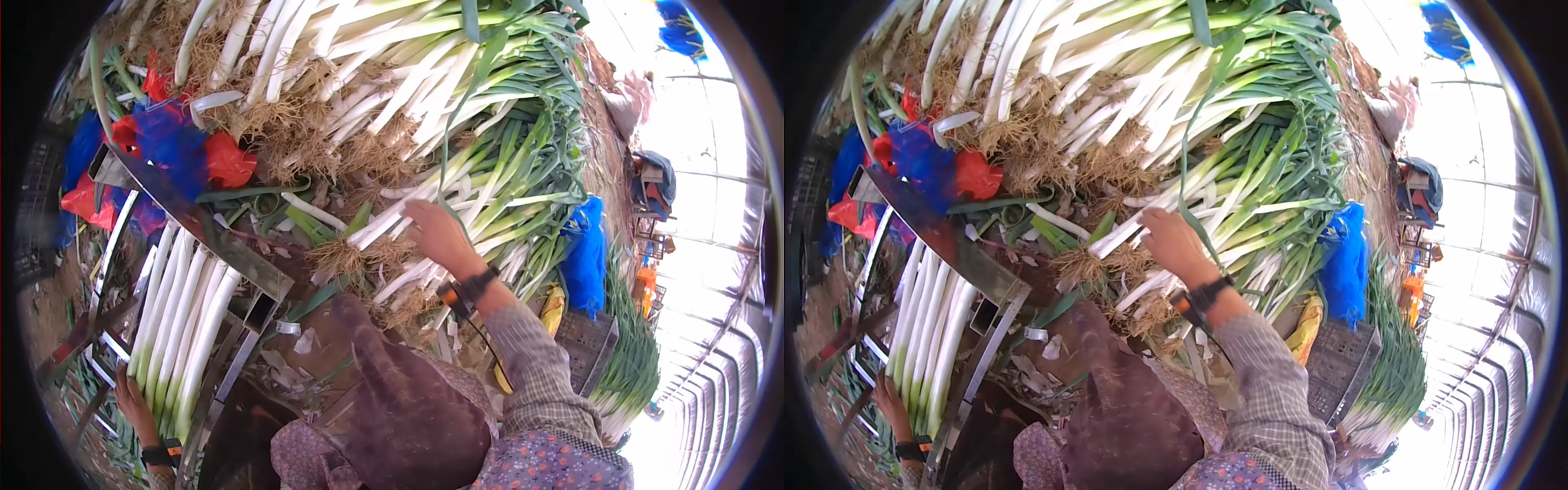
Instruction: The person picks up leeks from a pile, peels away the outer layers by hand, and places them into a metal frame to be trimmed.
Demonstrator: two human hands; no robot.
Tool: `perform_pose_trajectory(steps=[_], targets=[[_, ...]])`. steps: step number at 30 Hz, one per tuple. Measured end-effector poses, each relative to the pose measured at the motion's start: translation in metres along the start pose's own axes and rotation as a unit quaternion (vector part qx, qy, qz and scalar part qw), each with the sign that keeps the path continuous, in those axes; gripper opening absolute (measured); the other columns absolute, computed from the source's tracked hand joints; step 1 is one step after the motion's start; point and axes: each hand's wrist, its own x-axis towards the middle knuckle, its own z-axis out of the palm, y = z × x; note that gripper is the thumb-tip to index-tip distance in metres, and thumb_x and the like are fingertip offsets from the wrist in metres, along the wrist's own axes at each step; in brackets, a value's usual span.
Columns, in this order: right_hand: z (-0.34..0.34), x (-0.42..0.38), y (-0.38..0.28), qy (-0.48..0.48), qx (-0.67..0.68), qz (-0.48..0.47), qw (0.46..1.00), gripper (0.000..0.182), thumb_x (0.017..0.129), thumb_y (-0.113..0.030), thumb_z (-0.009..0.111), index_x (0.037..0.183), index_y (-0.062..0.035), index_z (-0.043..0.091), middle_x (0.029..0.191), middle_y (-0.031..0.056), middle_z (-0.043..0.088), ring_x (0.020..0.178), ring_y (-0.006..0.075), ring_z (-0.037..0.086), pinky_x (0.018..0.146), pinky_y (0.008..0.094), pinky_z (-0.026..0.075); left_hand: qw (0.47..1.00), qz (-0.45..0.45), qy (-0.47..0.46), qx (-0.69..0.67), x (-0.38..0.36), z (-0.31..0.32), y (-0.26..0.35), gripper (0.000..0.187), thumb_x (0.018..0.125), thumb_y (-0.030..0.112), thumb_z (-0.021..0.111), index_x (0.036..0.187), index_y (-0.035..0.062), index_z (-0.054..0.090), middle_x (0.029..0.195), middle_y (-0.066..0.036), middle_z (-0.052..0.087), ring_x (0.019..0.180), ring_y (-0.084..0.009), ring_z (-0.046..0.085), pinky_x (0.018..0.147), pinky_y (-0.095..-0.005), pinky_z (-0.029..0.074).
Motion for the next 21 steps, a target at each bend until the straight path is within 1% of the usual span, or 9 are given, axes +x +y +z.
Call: perform_pose_trajectory(steps=[3, 5, 7, 10, 13, 15, 16, 20, 21], targets=[[0.019, 0.02, 0.022, -0.115, -0.045, 0.059, 0.991, 0.022, 0.081, -0.018, 0.057, 0.099, -0.0069, 0.063, 0.099, 0.0114, 0.061, 0.091, 0.0324, 0.059, 0.08, 0.0428, 0.049, 1.0, -0.007, -0.004, 0.011, -0.002, -0.005, 0.011, 0.05, 0.099, 0.034, 0.03, 0.136, 0.0037, 0.046, 0.137, -0.015, 0.048, 0.127, -0.0334, 0.042, 0.106, -0.0438, 0.028], [0.014, 0.012, 0.026, -0.146, -0.17, 0.055, 0.973, 0.019, 0.084, -0.022, 0.052, 0.091, -0.0092, 0.064, 0.088, 0.0099, 0.065, 0.085, 0.0312, 0.063, 0.073, 0.0428, 0.051, 1.0, 0.009, 0.009, 0.01, -0.001, -0.006, 0.012, 0.05, 0.099, 0.034, 0.029, 0.136, 0.0045, 0.045, 0.138, -0.014, 0.048, 0.127, -0.0329, 0.042, 0.106, -0.0436, 0.028], [0.015, -0.012, 0.052, -0.247, -0.233, 0.136, 0.931, 0.027, 0.085, -0.032, 0.053, 0.085, -0.0063, 0.061, 0.084, 0.014, 0.066, 0.077, 0.0344, 0.063, 0.07, 0.0445, 0.05, 1.0, 0.015, 0.009, 0.013, -0.004, -0.004, 0.01, 0.05, 0.1, 0.035, 0.029, 0.137, 0.0051, 0.045, 0.138, -0.013, 0.048, 0.126, -0.0325, 0.043, 0.106, -0.0433, 0.028], [0.005, -0.029, 0.051, -0.221, -0.195, 0.169, 0.94, 0.021, 0.085, -0.024, 0.053, 0.096, -0.0108, 0.065, 0.084, 0.0162, 0.068, 0.082, 0.0334, 0.066, 0.073, 0.0433, 0.052, 0.999, 0.016, 0.028, 0.014, -0.001, 0.002, 0.006, 0.049, 0.1, 0.034, 0.03, 0.136, 0.0055, 0.046, 0.138, -0.013, 0.048, 0.126, -0.0322, 0.044, 0.105, -0.0423, 0.029], [0.011, -0.009, 0.033, -0.053, 0.057, 0.223, 0.972, 0.027, 0.086, -0.029, 0.053, 0.105, -0.0141, 0.065, 0.086, 0.0175, 0.067, 0.084, 0.035, 0.065, 0.074, 0.0444, 0.052, 0.999, 0.011, 0.022, 0.022, -0.001, 0.005, -0.002, 0.049, 0.1, 0.034, 0.03, 0.136, 0.0054, 0.047, 0.138, -0.013, 0.048, 0.126, -0.0322, 0.044, 0.105, -0.0419, 0.03], [0.02, 0.021, 0.017, -0.072, 0.015, 0.214, 0.974, 0.033, 0.086, -0.034, 0.055, 0.111, -0.0147, 0.063, 0.09, 0.018, 0.068, 0.088, 0.0354, 0.065, 0.077, 0.0444, 0.051, 0.999, 0.01, 0.023, 0.02, -0.002, 0.002, 0.004, 0.049, 0.1, 0.034, 0.03, 0.136, 0.0056, 0.047, 0.138, -0.013, 0.048, 0.126, -0.0323, 0.044, 0.105, -0.042, 0.03], [0.038, 0.033, 0.02, -0.11, -0.031, 0.234, 0.966, 0.038, 0.086, -0.037, 0.056, 0.116, -0.0152, 0.061, 0.097, 0.0186, 0.067, 0.095, 0.0357, 0.063, 0.081, 0.0448, 0.05, 1.0, 0.009, 0.024, 0.019, -0.003, 0.001, 0.006, 0.049, 0.099, 0.034, 0.03, 0.136, 0.0057, 0.047, 0.138, -0.013, 0.048, 0.126, -0.0323, 0.044, 0.105, -0.0421, 0.03], [0.056, 0.062, 0.022, -0.222, -0.073, 0.295, 0.926, 0.04, 0.088, -0.04, 0.053, 0.118, -0.0149, 0.061, 0.105, 0.0182, 0.066, 0.102, 0.0354, 0.062, 0.086, 0.0436, 0.049, 0.999, 0.015, 0.03, 0.035, -0.001, 0.002, 0.006, 0.049, 0.099, 0.035, 0.031, 0.136, 0.0061, 0.047, 0.138, -0.014, 0.047, 0.125, -0.0338, 0.044, 0.105, -0.0435, 0.029], [0.057, 0.063, 0.024, -0.211, -0.06, 0.295, 0.93, 0.04, 0.089, -0.041, 0.051, 0.116, -0.013, 0.061, 0.103, 0.0178, 0.067, 0.099, 0.0342, 0.063, 0.085, 0.0422, 0.049, 0.999, 0.014, 0.033, 0.037, -0.002, 0.003, 0.007, 0.049, 0.099, 0.035, 0.031, 0.136, 0.0061, 0.047, 0.138, -0.015, 0.047, 0.125, -0.0344, 0.044, 0.105, -0.044, 0.029]])
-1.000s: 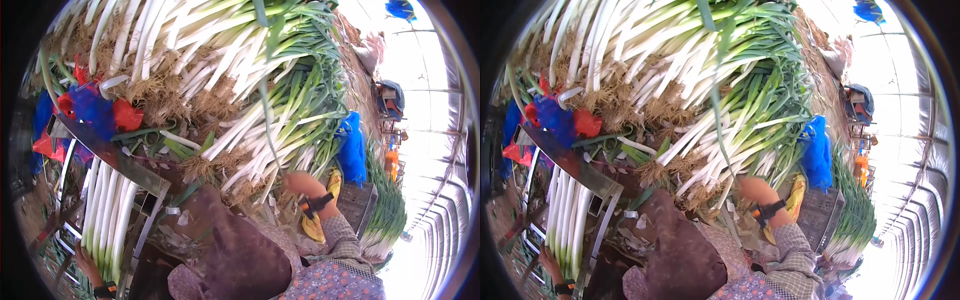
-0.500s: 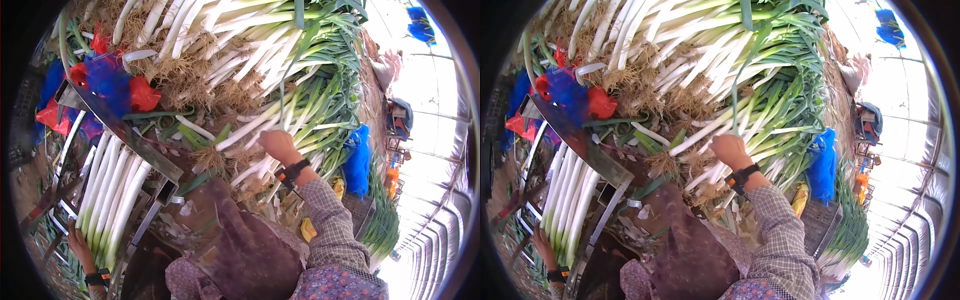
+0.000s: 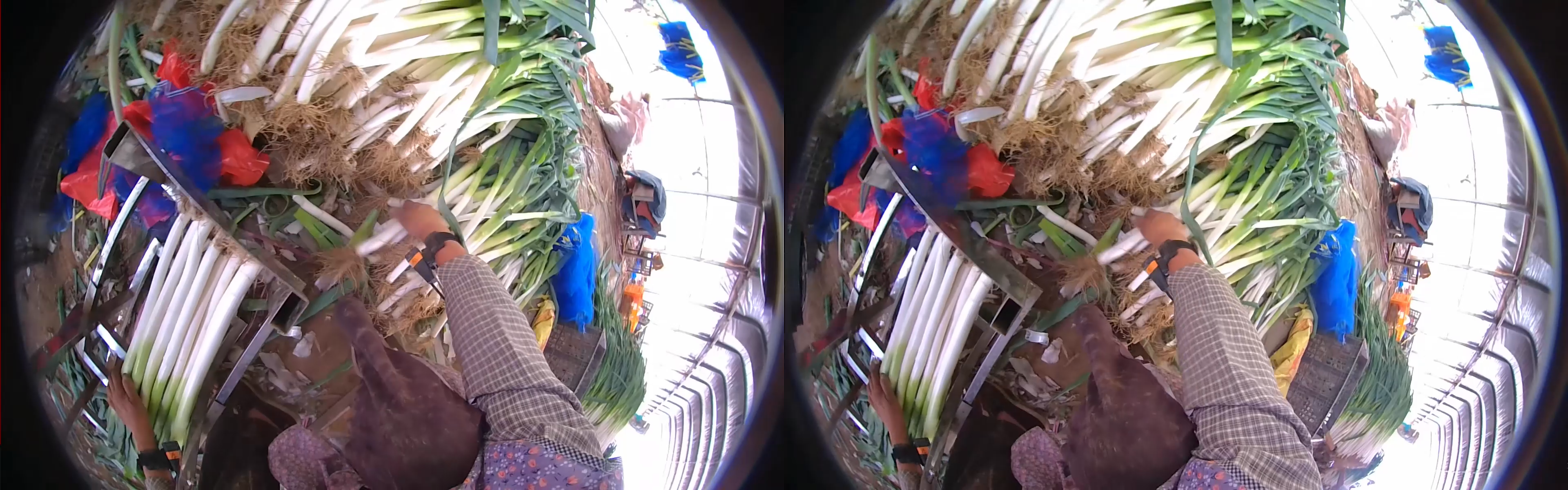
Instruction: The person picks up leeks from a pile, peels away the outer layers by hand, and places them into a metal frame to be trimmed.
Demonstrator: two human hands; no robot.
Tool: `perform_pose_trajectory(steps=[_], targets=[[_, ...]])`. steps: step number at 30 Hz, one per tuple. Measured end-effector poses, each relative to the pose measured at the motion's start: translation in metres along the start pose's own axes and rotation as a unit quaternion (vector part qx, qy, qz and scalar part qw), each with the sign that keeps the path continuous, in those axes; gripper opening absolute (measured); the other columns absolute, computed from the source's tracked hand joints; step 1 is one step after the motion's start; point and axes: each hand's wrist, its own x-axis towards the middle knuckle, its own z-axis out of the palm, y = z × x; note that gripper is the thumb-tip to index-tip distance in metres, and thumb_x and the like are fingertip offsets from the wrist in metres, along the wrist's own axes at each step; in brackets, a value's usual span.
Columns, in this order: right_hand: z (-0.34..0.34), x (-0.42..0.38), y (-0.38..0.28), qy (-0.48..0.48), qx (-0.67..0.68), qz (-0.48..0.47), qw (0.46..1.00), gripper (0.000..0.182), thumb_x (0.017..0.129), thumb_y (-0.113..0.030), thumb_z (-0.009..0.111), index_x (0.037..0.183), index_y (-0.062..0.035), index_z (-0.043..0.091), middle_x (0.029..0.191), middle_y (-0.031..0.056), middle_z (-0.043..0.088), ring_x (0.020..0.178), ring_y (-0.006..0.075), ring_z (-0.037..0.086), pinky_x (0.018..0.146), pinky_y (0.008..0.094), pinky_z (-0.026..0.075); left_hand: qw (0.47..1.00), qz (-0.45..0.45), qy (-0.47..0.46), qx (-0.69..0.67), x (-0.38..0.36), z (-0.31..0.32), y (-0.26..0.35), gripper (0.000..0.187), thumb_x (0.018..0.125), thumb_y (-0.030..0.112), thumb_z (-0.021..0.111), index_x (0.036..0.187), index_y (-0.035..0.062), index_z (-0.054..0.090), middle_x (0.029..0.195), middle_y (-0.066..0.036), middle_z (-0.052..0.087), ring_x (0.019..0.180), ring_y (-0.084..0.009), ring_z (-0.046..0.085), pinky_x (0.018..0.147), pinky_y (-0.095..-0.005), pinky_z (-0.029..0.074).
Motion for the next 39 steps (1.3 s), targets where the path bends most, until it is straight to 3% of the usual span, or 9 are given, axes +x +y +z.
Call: perform_pose_trajectory(steps=[5, 8, 10, 15, 21, 27, 32, 37, 39], targets=[[0.002, -0.04, 0.06, 0.112, -0.012, -0.141, 0.984, 0.03, 0.092, -0.031, 0.047, 0.105, -0.0079, 0.061, 0.09, 0.0193, 0.066, 0.068, 0.0288, 0.066, 0.064, 0.0389, 0.053, 0.999, -0.014, -0.022, 0.031, -0.001, 0.001, 0.002, 0.048, 0.1, 0.034, 0.031, 0.135, 0.0067, 0.047, 0.14, -0.016, 0.045, 0.128, -0.0345, 0.04, 0.107, -0.0447, 0.027], [-0.051, -0.14, 0.049, 0.078, 0.219, 0.032, 0.972, 0.033, 0.088, -0.018, 0.049, 0.119, -0.0094, 0.055, 0.085, 0.0226, 0.065, 0.078, 0.0318, 0.066, 0.067, 0.0379, 0.055, 0.997, -0.029, 0.015, 0.066, -0.001, 0.004, 0.011, 0.043, 0.099, 0.034, 0.033, 0.128, 0.0084, 0.053, 0.133, -0.013, 0.051, 0.12, -0.0345, 0.047, 0.101, -0.046, 0.033], [-0.046, -0.173, 0.092, 0.184, 0.177, -0.028, 0.966, 0.053, 0.086, -0.023, 0.056, 0.134, -0.0065, 0.04, 0.076, 0.0207, 0.062, 0.062, 0.0269, 0.065, 0.052, 0.0357, 0.053, 0.998, -0.041, 0.004, 0.039, 0.001, -0.009, 0.028, 0.04, 0.098, 0.034, 0.034, 0.12, 0.009, 0.055, 0.126, -0.011, 0.055, 0.113, -0.0336, 0.051, 0.095, -0.0466, 0.037], [-0.061, -0.328, 0.117, -0.027, 0.446, 0.139, 0.884, 0.041, 0.092, -0.014, 0.053, 0.126, 0.0002, 0.038, 0.076, 0.0125, 0.06, 0.063, 0.0215, 0.063, 0.051, 0.0357, 0.054, 0.998, -0.027, 0.053, -0.006, -0.003, -0.01, 0.032, 0.042, 0.095, 0.038, 0.034, 0.119, 0.0107, 0.056, 0.114, -0.014, 0.06, 0.109, -0.0347, 0.052, 0.093, -0.0511, 0.035], [-0.051, -0.46, 0.293, 0.191, -0.095, 0.178, 0.961, 0.037, 0.078, -0.02, 0.065, 0.11, -0.0041, 0.059, 0.092, 0.0236, 0.066, 0.089, 0.0393, 0.064, 0.076, 0.0494, 0.05, 0.996, 0.009, 0.085, 0.037, -0.006, -0.012, 0.034, 0.039, 0.095, 0.037, 0.036, 0.115, 0.0111, 0.056, 0.111, -0.012, 0.061, 0.107, -0.033, 0.053, 0.089, -0.0514, 0.039], [-0.169, -0.612, 0.213, 0.362, -0.181, 0.23, 0.885, 0.039, 0.076, -0.039, 0.068, 0.111, -0.0215, 0.066, 0.093, 0.0106, 0.069, 0.088, 0.0304, 0.066, 0.076, 0.0429, 0.051, 0.982, 0.071, 0.151, 0.087, 0.0, 0.002, 0.027, 0.022, 0.091, 0.024, 0.044, 0.107, 0.0161, 0.056, 0.105, -0.004, 0.059, 0.097, -0.0286, 0.059, 0.076, -0.0463, 0.049], [-0.275, -0.739, 0.104, 0.397, -0.242, 0.235, 0.854, 0.032, 0.075, -0.03, 0.068, 0.106, -0.0196, 0.069, 0.077, 0.0079, 0.067, 0.068, 0.0229, 0.064, 0.065, 0.0361, 0.048, 0.969, 0.083, 0.22, 0.076, 0.003, 0.017, 0.022, 0.019, 0.088, 0.02, 0.048, 0.103, 0.0149, 0.059, 0.107, -0.004, 0.061, 0.093, -0.0273, 0.061, 0.072, -0.0444, 0.05], [-0.354, -0.876, 0.072, 0.54, -0.141, 0.014, 0.83, 0.047, 0.076, -0.016, 0.066, 0.121, -0.005, 0.059, 0.11, 0.0129, 0.062, 0.108, 0.0247, 0.056, 0.094, 0.0355, 0.042, 0.968, 0.075, 0.24, 0.015, 0.0, 0.012, 0.027, 0.02, 0.084, 0.021, 0.053, 0.095, 0.0129, 0.067, 0.088, -0.012, 0.064, 0.079, -0.0325, 0.061, 0.066, -0.0472, 0.048], [-0.341, -0.896, -0.042, 0.49, -0.319, 0.066, 0.809, 0.03, 0.082, -0.014, 0.061, 0.112, -0.009, 0.063, 0.094, 0.011, 0.064, 0.083, 0.0164, 0.057, 0.075, 0.0301, 0.045, 0.952, 0.009, 0.276, -0.135, -0.01, 0.001, 0.036, 0.027, 0.082, 0.03, 0.054, 0.096, 0.01, 0.067, 0.083, -0.016, 0.065, 0.078, -0.0369, 0.06, 0.069, -0.0524, 0.044]])
